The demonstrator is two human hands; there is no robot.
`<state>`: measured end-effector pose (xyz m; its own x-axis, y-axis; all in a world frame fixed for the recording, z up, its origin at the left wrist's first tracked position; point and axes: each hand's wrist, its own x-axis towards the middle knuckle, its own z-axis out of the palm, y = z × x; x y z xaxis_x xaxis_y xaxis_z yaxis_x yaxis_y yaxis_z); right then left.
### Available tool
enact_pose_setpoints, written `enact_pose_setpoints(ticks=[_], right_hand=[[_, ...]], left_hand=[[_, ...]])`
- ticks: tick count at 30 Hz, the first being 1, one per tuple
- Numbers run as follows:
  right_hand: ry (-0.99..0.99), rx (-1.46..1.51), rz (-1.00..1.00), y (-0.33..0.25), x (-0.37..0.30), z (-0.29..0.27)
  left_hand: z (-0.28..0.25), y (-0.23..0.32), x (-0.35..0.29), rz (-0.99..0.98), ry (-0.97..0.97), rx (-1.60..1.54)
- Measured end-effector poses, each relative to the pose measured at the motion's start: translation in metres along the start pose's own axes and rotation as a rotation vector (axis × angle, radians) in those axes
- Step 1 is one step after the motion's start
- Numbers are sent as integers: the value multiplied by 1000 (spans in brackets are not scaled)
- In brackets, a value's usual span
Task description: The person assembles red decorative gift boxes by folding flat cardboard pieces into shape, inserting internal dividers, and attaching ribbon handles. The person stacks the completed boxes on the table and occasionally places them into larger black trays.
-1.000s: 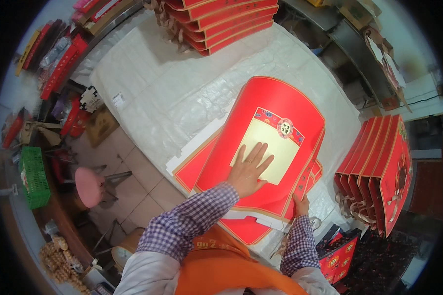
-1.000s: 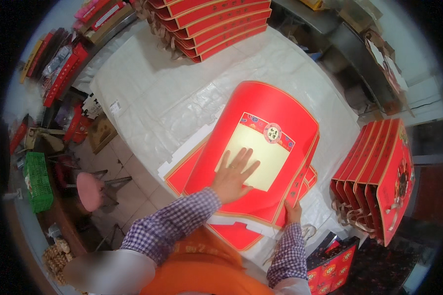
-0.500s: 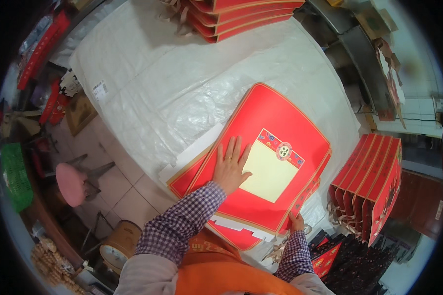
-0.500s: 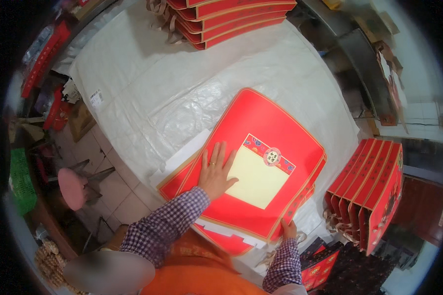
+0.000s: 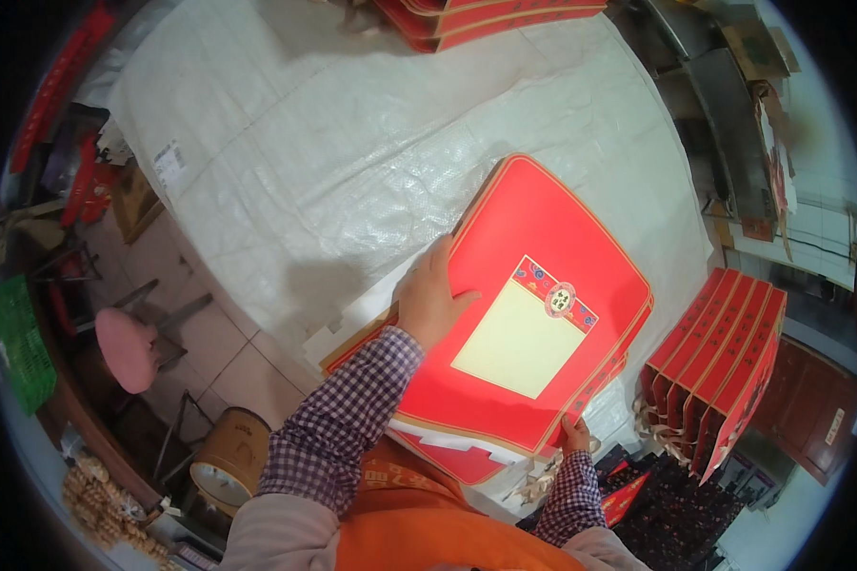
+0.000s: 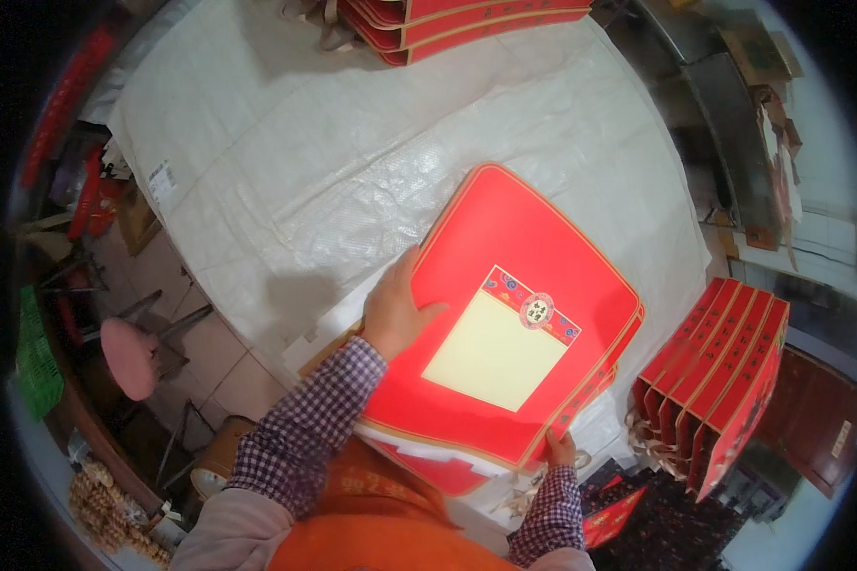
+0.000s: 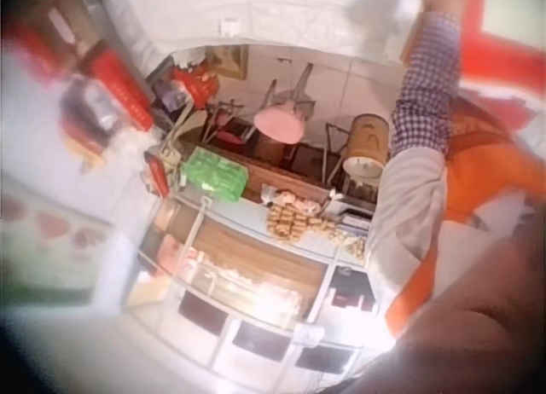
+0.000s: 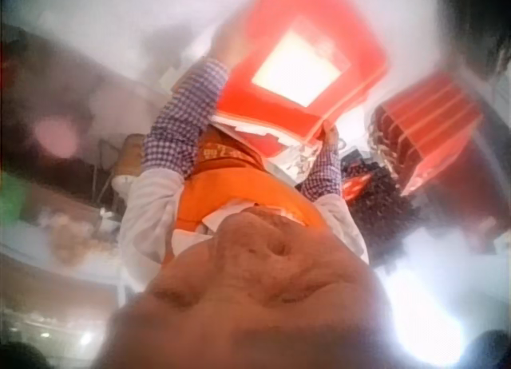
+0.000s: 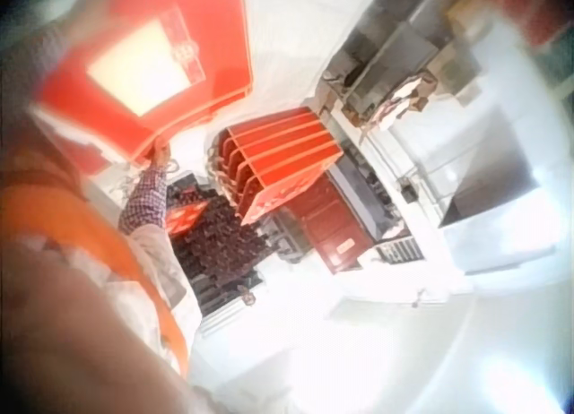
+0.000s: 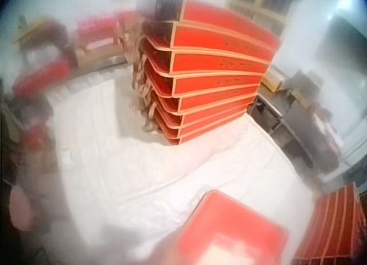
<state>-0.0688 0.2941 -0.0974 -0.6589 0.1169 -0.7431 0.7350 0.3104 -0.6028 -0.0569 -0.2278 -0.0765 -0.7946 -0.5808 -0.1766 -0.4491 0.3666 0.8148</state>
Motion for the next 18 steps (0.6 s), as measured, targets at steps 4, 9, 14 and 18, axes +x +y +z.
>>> enact_pose_setpoints(ticks=[4, 9, 14, 18], right_hand=[[-18, 27, 16, 2, 2, -3], [-66, 115, 21, 0, -5, 6], [-85, 252, 34, 13, -11, 6], [-26, 207, 60, 59, 5, 2]], left_hand=[[-21, -6, 17, -282, -303, -227], [-56, 27, 22, -276, -596, -566], [-76, 121, -41, 84, -706, -322], [-84, 168, -82, 187, -829, -518]])
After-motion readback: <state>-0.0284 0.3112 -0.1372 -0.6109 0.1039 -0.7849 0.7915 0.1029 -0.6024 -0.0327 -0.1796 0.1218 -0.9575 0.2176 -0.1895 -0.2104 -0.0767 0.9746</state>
